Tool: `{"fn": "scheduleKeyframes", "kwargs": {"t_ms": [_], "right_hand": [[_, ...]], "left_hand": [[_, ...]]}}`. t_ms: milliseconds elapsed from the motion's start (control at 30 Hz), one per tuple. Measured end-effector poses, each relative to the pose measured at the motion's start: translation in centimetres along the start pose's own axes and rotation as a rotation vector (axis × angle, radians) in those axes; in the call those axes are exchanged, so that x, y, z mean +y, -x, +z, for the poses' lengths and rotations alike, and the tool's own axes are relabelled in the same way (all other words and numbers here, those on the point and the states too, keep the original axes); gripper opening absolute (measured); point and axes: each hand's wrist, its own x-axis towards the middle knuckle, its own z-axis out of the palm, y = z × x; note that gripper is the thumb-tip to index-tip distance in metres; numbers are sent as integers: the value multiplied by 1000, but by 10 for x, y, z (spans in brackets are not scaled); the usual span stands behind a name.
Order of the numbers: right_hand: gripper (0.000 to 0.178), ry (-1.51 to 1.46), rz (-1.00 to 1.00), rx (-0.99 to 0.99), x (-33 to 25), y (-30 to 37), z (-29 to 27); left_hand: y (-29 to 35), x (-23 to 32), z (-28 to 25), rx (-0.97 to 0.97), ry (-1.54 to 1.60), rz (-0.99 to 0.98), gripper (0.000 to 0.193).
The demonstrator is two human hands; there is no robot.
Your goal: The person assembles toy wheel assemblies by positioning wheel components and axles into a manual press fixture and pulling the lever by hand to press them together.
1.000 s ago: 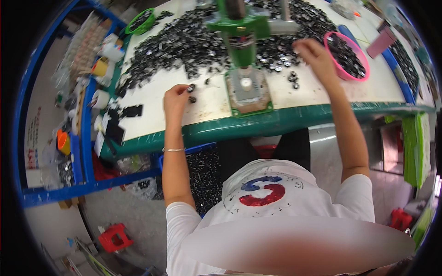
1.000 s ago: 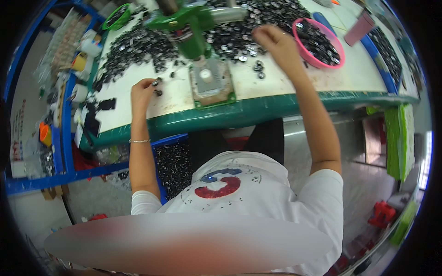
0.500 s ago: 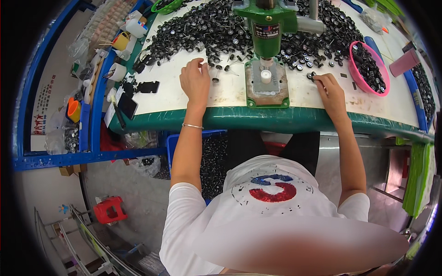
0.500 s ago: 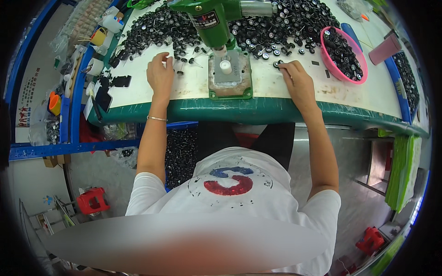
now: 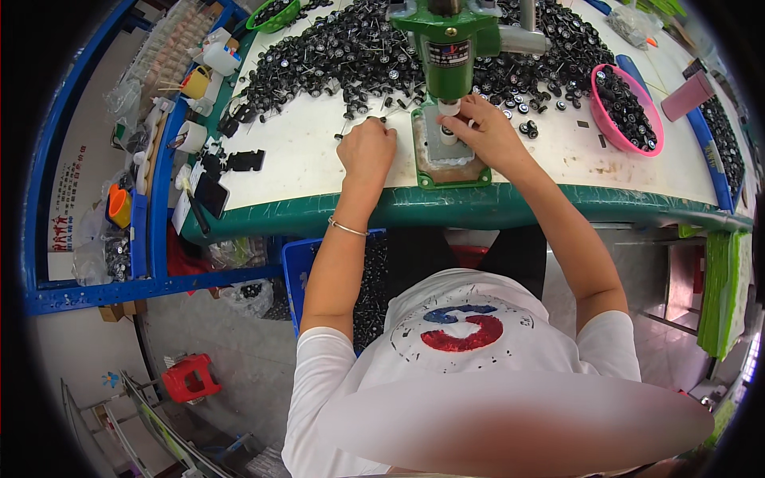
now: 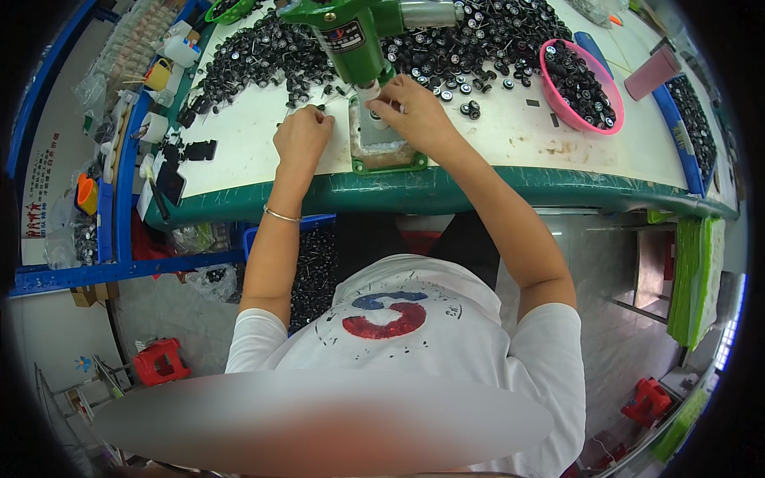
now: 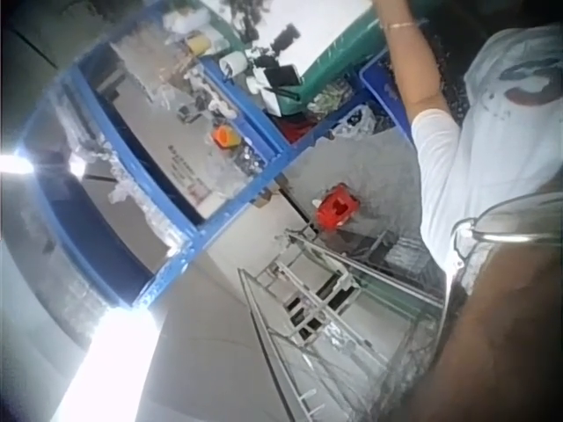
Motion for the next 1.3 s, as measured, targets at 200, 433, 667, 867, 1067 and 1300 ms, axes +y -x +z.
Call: {"fn": "scheduleKeyframes", "kwargs": {"t_ms": [200,433,667,867,1067,1300], "right_hand": [[31,-237,231,-54,11,-3,-2],[31,-451,154,179,7,5,-44],[34,-563,0,414,-11,-11,-109],[35,-496,-130,440,-75,-41,-126],[32,-695,-138,397,-177,-92,-115],[27,-753,-202,385,-171,-116,-122]], "left_hand": [[4,4,-6,0,12,60,18],[15,4,-20,-58,798,-27,8],[32,37,-10,-88,1510,263,13],[29,57,-12,-116,1455,238,12],[27,63,-5,-217,1746,82,13],[21,60,-8,-213,1643,181,13]]}}
